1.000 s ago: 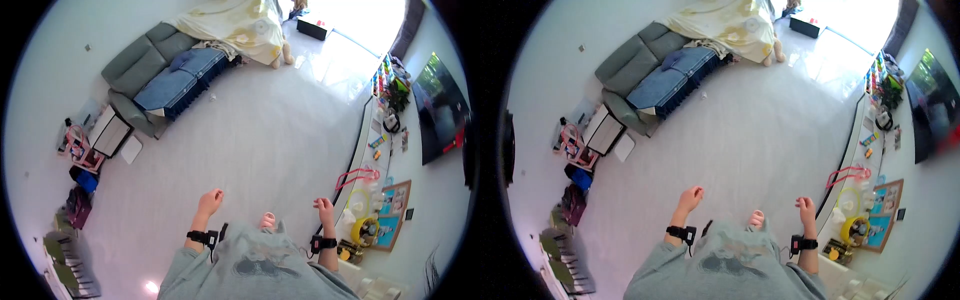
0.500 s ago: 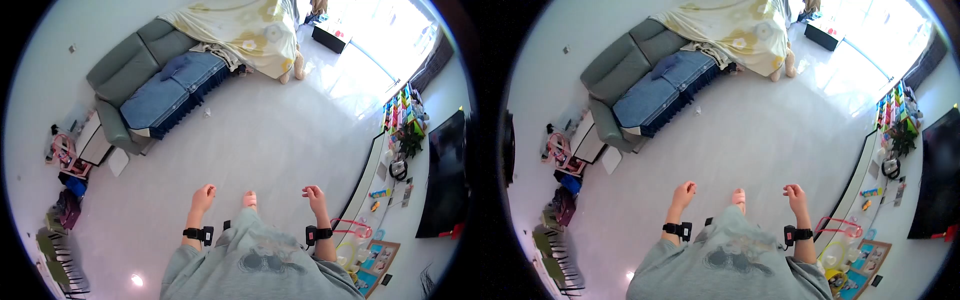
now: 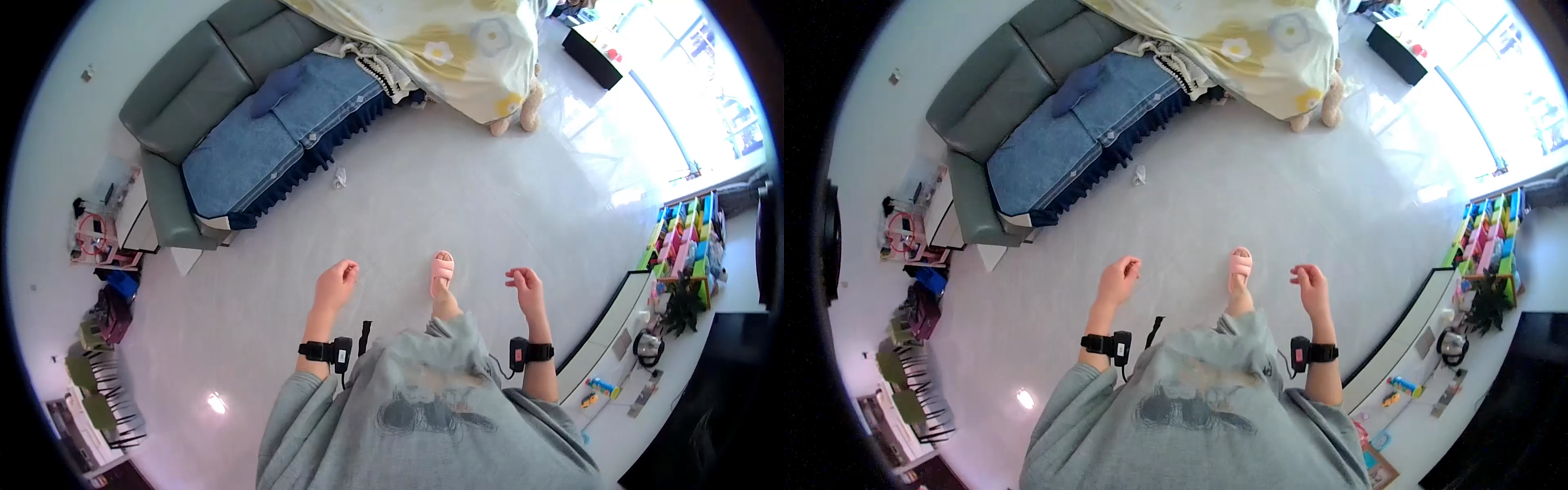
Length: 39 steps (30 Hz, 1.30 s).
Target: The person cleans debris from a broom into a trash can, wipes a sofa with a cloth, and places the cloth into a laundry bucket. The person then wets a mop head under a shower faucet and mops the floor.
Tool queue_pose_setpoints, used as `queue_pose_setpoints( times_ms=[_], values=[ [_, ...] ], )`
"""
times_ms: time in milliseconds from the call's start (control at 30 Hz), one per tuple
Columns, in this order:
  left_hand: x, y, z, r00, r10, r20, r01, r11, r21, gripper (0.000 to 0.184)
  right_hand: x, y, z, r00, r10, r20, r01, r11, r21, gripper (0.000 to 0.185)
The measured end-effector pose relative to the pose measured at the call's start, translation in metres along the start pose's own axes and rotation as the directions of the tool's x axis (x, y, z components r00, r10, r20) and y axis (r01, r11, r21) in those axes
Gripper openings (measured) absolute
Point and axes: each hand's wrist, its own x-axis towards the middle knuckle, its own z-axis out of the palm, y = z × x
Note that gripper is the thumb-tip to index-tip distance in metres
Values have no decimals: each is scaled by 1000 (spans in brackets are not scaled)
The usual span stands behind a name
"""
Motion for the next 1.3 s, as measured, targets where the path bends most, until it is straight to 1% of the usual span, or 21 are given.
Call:
queue_pose_setpoints(
  times_ms=[33,100,133,200,267,333,367,400,500,633,700,733,767,800,867,967,1033,1100,1200,1233,1300],
  values=[
    [17,5,2,1000,-19,-3,19,1000,2,20,30,-8,-2,1000,20,8,-19,1000,-11,17],
    [45,12,-2,992,-121,-46,123,992,38,20,81,-23,-2,998,54,28,-53,998,-18,18],
    [63,18,-5,990,-134,-50,136,990,39,20,111,-31,-2,995,74,66,-74,997,-11,18],
    [94,24,-8,981,-143,-133,148,989,30,18,175,-52,4,989,92,119,-91,996,-18,18],
    [121,41,-13,970,-174,-170,174,985,-13,18,232,-75,18,971,9,238,6,998,-59,19],
    [156,52,-21,957,-173,-234,163,985,-62,18,284,-108,37,957,42,287,-11,994,-109,19],
    [171,53,-23,942,-215,-257,201,976,-79,17,310,-121,45,947,77,310,-32,988,-148,19],
    [186,51,-24,926,-257,-276,240,966,-95,17,337,-130,54,945,72,320,-21,987,-159,19],
    [246,38,-28,908,-292,-299,265,956,-129,18,415,-146,85,926,27,377,34,988,-153,20],
    [343,11,-43,894,-311,-323,261,946,-191,19,509,-161,127,918,30,395,44,984,-175,20],
    [390,1,-45,902,-294,-315,269,956,-121,20,546,-173,136,914,72,400,13,979,-204,20],
    [415,7,-51,901,-310,-304,281,950,-135,20,566,-184,146,910,47,413,48,975,-216,20],
    [438,11,-61,905,-279,-321,242,958,-152,21,578,-192,156,905,26,425,76,972,-220,20],
    [452,15,-70,908,-246,-340,201,966,-164,21,585,-203,163,904,43,425,60,972,-226,20],
    [480,23,-84,909,-253,-331,194,960,-201,21,610,-228,180,895,35,444,85,965,-248,19],
    [509,19,-96,894,-290,-342,204,942,-266,20,648,-234,204,881,33,473,108,957,-268,18],
    [503,6,-94,863,-346,-368,243,923,-298,19,666,-232,224,846,39,531,138,947,-289,18],
    [494,-8,-89,779,-434,-453,281,887,-366,18,688,-231,248,787,54,615,200,920,-337,18],
    [458,-33,-67,668,-528,-525,324,840,-435,22,718,-227,282,700,112,706,229,901,-369,18],
    [443,-34,-61,636,-560,-531,342,821,-457,22,722,-231,293,670,126,731,243,894,-377,18],
    [417,-28,-47,521,-678,-519,425,733,-531,22,730,-241,313,605,129,785,308,872,-381,18]
  ],
)
